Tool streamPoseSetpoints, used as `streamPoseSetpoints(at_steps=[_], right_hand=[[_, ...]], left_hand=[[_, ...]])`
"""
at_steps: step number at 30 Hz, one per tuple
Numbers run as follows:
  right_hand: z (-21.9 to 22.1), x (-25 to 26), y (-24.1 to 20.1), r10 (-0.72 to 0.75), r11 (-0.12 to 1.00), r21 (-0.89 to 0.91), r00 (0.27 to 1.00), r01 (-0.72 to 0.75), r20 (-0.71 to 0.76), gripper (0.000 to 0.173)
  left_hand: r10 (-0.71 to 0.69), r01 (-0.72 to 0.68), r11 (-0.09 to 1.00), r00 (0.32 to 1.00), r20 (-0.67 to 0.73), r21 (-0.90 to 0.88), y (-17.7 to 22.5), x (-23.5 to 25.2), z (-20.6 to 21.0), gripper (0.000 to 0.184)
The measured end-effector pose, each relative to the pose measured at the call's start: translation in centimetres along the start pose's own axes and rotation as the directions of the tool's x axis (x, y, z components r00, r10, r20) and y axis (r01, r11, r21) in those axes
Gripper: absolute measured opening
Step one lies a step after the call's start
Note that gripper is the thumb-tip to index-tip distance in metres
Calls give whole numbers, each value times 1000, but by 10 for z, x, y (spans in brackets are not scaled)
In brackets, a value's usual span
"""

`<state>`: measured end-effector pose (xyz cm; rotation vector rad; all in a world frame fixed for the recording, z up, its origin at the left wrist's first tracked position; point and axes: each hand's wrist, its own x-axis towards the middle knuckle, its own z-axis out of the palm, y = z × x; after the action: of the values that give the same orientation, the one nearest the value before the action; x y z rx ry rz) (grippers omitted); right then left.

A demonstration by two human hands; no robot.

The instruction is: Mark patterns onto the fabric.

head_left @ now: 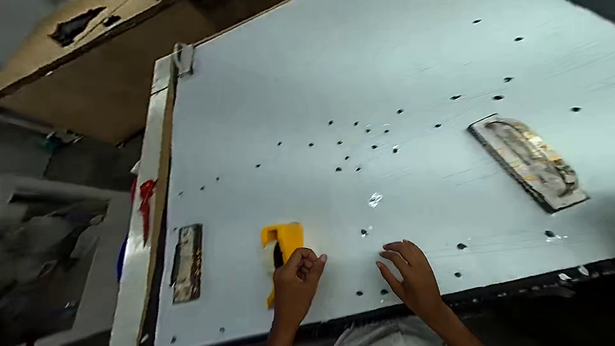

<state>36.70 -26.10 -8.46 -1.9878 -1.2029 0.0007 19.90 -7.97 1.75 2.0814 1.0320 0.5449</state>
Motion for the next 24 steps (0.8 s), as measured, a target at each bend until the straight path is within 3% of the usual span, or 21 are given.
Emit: streamPoseSetpoints(at_steps=[3, 5, 9, 11, 15, 19, 24], right_hand=[[35, 11, -54, -97, 980, 188, 983, 67, 153, 30], [55, 13, -88, -165, 958, 271, 953, 94, 253, 29], [89, 10, -140, -223, 954, 280, 884, 110, 411, 38], [101, 6, -155, -202, 966, 239, 864, 99, 461, 40], [109, 2, -160, -232, 972, 133, 896, 195, 379, 27], [110, 1, -159, -237, 971, 85, 905, 222, 354, 29], [110, 0, -158, -216, 976, 97, 908, 194, 360, 30]], left_hand=[[-161, 152, 987, 962, -218, -57, -45, -39, -51, 16], [-298, 258, 949, 920, -253, -182, -71, -55, -65, 15], [-408, 375, 904, 899, -156, -204, -96, -71, -70, 27], [-441, 415, 880, 894, -75, -232, -99, -73, -67, 25], [-404, 367, 902, 903, -145, -228, -97, -80, -65, 12], [-386, 326, 903, 901, -196, -280, -81, -104, -78, 17], [-487, 410, 825, 865, -123, -388, -86, -119, -67, 10]])
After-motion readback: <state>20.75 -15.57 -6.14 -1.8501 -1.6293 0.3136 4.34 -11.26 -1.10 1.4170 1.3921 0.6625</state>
